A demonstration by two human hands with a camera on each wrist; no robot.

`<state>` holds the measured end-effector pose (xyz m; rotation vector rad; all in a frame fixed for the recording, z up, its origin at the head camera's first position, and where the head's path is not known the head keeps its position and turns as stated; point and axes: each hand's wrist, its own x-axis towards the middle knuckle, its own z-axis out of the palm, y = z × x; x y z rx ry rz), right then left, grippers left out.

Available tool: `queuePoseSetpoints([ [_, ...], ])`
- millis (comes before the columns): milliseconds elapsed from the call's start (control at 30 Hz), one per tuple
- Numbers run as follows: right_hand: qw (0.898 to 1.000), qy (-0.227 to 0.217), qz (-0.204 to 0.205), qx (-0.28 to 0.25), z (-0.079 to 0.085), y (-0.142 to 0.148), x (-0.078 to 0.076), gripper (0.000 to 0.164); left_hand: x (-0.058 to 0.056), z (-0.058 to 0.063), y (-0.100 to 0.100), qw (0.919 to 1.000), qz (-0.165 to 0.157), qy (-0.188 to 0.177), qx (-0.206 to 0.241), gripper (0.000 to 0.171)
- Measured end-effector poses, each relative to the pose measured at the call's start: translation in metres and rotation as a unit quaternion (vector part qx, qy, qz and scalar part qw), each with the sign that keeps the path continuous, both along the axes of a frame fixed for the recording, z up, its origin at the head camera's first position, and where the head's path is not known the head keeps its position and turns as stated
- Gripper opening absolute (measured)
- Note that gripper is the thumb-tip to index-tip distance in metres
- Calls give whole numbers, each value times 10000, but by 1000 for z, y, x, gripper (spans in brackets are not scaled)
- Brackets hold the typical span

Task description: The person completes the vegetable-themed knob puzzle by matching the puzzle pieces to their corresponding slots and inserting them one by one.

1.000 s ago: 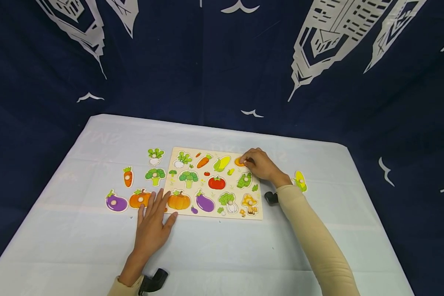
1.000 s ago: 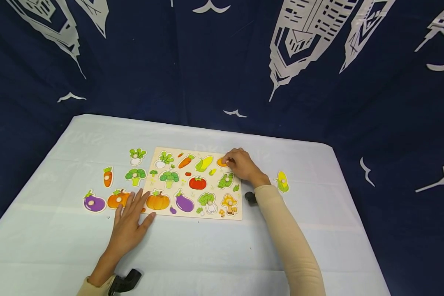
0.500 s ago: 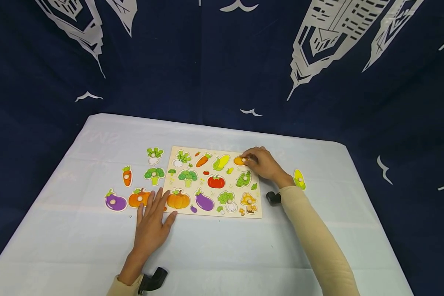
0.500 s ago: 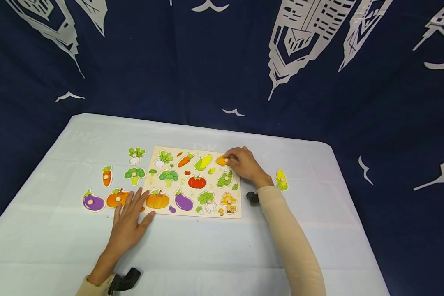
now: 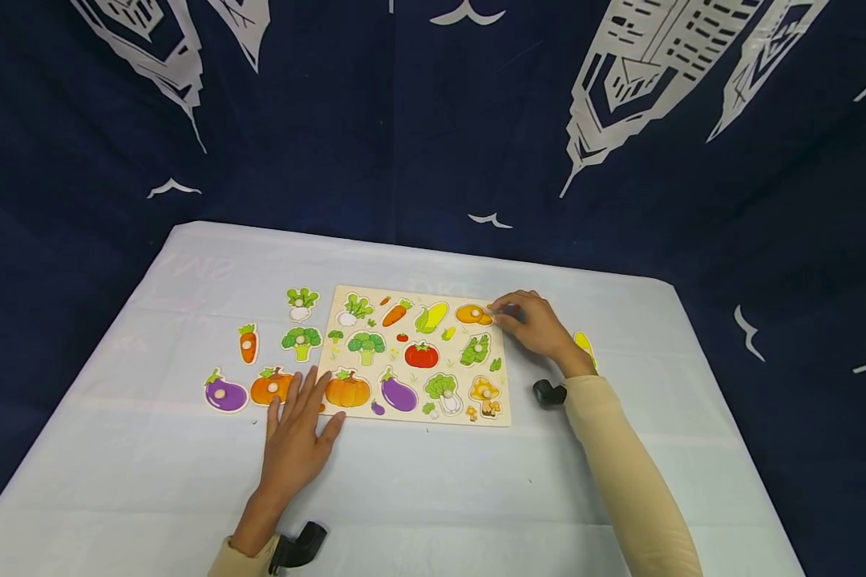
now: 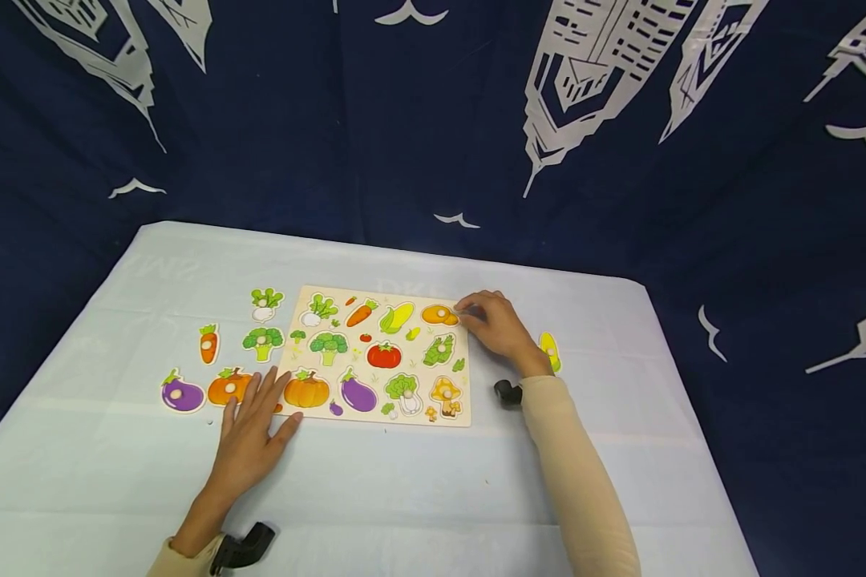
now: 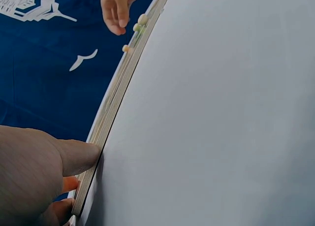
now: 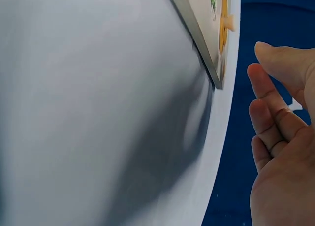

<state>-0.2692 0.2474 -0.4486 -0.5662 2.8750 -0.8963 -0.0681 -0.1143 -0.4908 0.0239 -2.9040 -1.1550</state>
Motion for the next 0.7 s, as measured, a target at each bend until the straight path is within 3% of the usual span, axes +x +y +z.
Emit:
queuePoseSetpoints([
  [367, 9997, -82, -178, -149, 3, 27, 9, 18, -1, -2, 0, 10000, 10, 42, -26, 66],
  [700, 9977, -615, -29, -269, 11, 62, 25, 21, 0, -4, -1, 9999, 39, 147, 34, 67],
])
